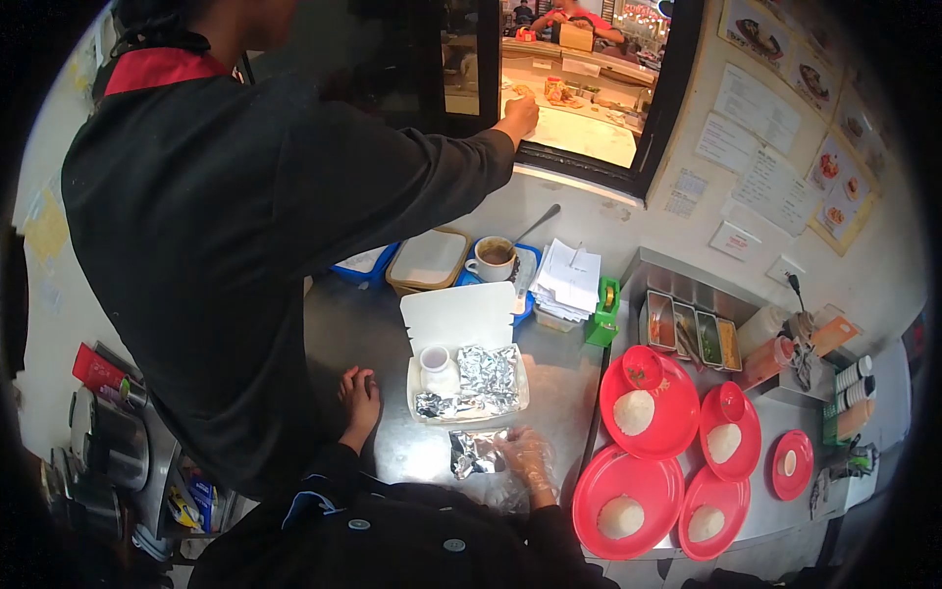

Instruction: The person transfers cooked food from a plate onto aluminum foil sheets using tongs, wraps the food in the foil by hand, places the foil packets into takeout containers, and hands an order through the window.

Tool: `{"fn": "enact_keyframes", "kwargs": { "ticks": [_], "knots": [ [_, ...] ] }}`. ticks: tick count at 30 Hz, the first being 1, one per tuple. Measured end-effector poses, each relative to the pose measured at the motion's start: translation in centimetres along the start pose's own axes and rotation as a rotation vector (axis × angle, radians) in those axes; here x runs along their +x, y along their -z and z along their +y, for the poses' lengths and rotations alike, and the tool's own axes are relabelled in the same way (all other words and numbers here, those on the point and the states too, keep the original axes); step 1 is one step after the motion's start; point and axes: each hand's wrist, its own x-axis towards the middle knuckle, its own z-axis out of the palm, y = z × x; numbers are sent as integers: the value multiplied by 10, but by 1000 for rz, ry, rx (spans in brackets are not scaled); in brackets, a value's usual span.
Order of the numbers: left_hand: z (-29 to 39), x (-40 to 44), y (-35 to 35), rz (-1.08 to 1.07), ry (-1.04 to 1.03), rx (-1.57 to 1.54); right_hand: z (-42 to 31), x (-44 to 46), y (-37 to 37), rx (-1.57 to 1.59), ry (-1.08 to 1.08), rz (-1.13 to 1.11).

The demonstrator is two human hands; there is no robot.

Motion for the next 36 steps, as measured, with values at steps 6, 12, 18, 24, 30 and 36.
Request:
{"fn": "enact_keyframes", "kwargs": {
  "ticks": [6,12,18,24,30,36],
  "knots": [
    [5,1,5,-32,21,-39,-10,-8,5,-202,72,-9],
    [6,0,6,-50,32,4,0,-20,-3,374,-5,-203],
    [7,1,6,-21,70,-32,8,-22,-15,738,83,-153],
    [-5,38,3,-11,76,-11,26,-14,-4,606,27,-259],
    [-43,141,-1,208,319,128,-9,-37,1,714,85,-86],
    [-79,187,-1,242,687,221,4,-34,7,1137,-240,-174]
  ]
}}
